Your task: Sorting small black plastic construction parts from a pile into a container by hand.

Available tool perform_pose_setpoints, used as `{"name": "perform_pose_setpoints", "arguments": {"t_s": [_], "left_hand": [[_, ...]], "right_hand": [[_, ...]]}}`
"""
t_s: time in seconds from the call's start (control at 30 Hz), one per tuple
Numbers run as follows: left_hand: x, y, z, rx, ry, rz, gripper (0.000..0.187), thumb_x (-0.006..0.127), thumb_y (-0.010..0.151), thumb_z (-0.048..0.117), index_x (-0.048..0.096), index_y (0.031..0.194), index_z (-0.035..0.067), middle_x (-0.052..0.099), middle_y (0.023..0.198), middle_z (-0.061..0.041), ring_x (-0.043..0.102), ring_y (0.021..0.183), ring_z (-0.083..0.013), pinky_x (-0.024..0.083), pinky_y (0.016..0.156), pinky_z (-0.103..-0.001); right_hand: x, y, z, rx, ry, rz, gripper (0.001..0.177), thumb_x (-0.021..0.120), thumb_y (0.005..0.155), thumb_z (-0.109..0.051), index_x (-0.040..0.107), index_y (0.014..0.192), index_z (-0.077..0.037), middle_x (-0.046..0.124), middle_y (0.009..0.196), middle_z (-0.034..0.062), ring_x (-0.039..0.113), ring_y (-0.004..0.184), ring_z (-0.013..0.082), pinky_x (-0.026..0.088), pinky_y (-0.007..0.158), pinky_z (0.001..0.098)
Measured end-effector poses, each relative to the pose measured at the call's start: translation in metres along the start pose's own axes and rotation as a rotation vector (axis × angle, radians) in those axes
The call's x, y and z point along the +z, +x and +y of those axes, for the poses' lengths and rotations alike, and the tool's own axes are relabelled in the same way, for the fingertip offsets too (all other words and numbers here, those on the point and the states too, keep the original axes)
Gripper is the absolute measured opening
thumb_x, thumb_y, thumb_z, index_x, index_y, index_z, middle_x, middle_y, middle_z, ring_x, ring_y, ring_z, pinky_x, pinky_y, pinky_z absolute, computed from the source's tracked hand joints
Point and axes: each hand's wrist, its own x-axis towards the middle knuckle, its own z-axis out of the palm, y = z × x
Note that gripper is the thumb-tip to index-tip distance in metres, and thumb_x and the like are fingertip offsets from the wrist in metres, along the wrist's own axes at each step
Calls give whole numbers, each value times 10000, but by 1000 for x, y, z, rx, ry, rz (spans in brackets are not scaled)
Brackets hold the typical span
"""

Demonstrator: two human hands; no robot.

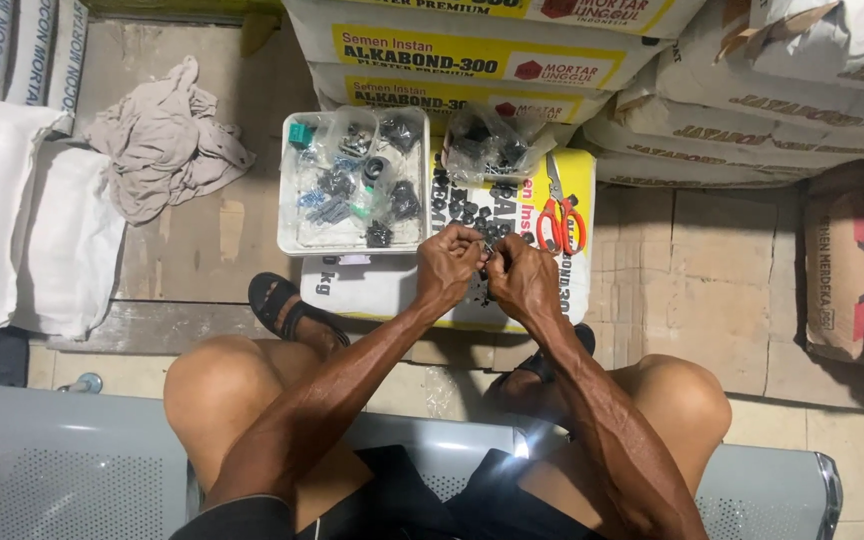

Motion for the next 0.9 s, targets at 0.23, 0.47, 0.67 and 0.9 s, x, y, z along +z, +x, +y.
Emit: {"name": "perform_pose_setpoints", "arguments": {"t_s": [0.23, 0.47, 0.67, 0.9], "left_hand": [[6, 12, -2, 67, 161, -44, 120, 649, 932, -32, 739, 1009, -11, 753, 830, -232, 754, 708, -229, 630, 545, -322], [1, 32, 52, -19, 40, -71, 106, 661, 912, 7, 722, 997, -7, 756, 805, -179, 735, 694, -147, 637, 622, -246], [-17, 41, 63, -36, 138, -266, 150, 619, 910, -27, 729, 1011, -15, 755, 808, -212, 748, 705, -183, 664, 619, -296], [-38, 37, 73, -134, 171, -424, 167, 528, 951, -40, 651, 1062, -54, 690, 849, -229, 695, 728, -240, 638, 531, -344]], "right_hand": [[0, 13, 22, -57, 24, -13, 102, 655, 891, -161, 697, 900, -68, 691, 700, 212, 701, 715, 448, 520, 626, 542], [-44, 29, -11, -221, 466, -52, 410, 776, 921, -47, 626, 1290, 49, 683, 1009, 238, 686, 890, 327, 577, 772, 450], [-17, 30, -6, -283, 552, -14, 227, 817, 916, -94, 674, 1071, -9, 662, 791, 112, 670, 723, 186, 557, 650, 331], [6, 44, 13, -326, 477, -14, 140, 829, 916, -94, 695, 922, -55, 687, 660, 107, 638, 590, 170, 509, 583, 301]]}}
